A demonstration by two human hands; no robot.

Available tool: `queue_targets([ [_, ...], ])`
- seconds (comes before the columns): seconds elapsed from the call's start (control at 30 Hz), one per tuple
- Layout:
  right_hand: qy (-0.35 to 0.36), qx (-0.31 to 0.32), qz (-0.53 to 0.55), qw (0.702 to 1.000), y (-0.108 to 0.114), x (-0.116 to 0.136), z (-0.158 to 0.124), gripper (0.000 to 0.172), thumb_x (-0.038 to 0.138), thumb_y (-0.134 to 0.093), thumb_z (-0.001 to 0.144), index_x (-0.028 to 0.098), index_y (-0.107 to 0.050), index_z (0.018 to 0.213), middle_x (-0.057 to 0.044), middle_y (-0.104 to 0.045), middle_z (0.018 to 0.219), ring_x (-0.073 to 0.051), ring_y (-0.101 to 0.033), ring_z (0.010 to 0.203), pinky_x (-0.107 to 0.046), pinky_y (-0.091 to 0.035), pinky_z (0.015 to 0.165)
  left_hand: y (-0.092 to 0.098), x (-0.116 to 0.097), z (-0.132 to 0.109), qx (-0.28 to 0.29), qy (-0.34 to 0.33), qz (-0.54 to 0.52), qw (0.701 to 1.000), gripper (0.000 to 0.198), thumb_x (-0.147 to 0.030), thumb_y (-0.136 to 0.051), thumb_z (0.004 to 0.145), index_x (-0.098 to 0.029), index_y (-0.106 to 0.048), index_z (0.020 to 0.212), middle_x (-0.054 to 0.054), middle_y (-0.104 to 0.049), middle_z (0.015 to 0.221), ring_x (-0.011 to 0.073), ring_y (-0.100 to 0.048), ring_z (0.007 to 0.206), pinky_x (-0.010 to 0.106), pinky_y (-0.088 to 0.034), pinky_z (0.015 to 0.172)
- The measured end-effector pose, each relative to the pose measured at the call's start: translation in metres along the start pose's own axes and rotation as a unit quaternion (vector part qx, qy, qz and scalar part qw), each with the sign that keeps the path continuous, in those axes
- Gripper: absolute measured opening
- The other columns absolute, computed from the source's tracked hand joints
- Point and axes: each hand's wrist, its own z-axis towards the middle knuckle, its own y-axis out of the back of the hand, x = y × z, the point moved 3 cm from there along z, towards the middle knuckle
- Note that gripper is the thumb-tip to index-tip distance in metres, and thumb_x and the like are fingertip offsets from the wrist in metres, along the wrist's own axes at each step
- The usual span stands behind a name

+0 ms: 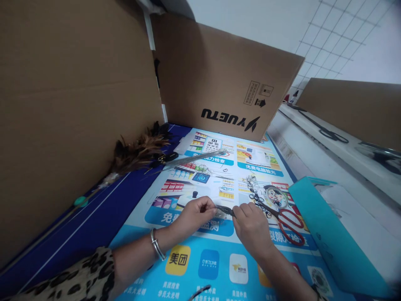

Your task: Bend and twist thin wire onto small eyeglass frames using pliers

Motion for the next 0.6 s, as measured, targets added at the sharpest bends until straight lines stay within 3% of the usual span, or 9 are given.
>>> queue_targets([
  [0.37,-0.046,-0.001,0.128,0.991,-0.009,-0.007,-0.002,0.009,0.021,-0.047,0.081,0.018,-0.056,0.082,-0.005,-0.054,0.075,-0.017,-0.048,0.074,-0.027,-0.037,0.065,-0.001,0.002,0.000,0.005,0.003,-0.018,1.000,0.015,-0.029,-0.053,0.075,-0.015,-0.050,0.069,-0.004,-0.043,0.057,0.0081,-0.037,0.051,0.018,-0.030,0.047],
  [0.6,-0.072,0.019,0.183,0.980,-0.013,-0.010,0.000,0.008,0.023,-0.049,0.081,0.020,-0.057,0.081,-0.003,-0.056,0.074,-0.015,-0.051,0.073,-0.024,-0.038,0.061,0.001,-0.005,0.000,-0.007,-0.048,0.004,0.999,0.011,-0.023,-0.053,0.076,-0.015,-0.051,0.069,0.000,-0.050,0.072,0.0110,-0.044,0.065,0.021,-0.036,0.058],
])
